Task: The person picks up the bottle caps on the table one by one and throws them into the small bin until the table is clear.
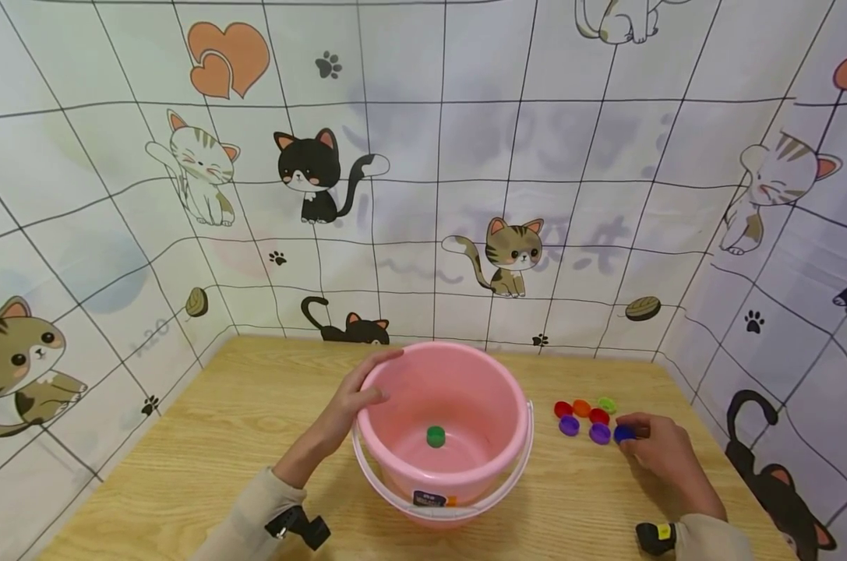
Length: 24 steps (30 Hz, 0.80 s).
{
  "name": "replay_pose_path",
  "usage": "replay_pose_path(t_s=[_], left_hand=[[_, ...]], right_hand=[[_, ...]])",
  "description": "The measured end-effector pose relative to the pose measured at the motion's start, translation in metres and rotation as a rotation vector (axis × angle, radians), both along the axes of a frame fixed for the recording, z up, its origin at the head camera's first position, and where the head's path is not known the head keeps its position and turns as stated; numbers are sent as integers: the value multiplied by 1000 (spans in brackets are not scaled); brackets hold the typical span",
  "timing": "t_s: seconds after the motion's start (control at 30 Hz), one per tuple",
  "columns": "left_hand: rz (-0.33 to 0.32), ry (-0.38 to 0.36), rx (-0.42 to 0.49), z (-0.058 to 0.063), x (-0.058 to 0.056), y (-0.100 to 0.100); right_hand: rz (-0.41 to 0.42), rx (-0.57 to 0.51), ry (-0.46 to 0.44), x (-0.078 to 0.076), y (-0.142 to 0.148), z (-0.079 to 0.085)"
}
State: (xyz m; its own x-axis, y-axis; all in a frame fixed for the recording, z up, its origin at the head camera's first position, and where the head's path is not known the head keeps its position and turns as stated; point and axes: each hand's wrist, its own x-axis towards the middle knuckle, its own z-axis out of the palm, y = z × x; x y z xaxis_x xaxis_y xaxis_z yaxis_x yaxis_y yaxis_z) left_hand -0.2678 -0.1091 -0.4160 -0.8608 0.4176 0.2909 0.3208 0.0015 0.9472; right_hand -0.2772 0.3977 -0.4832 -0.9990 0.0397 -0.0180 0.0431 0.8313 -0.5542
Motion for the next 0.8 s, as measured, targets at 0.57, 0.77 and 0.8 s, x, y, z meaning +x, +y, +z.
replay_pose_path(t_s=[0.57, 0.77, 0.8], left_hand=[[1, -2, 1, 0, 0, 0], [-1, -7, 6, 0, 1, 0], [-1, -7, 7, 0, 1, 0]], right_hand=[[19, 5, -5, -1, 3, 0], [14, 6, -6, -2, 2, 2], [15, 5, -2, -1, 2, 2]])
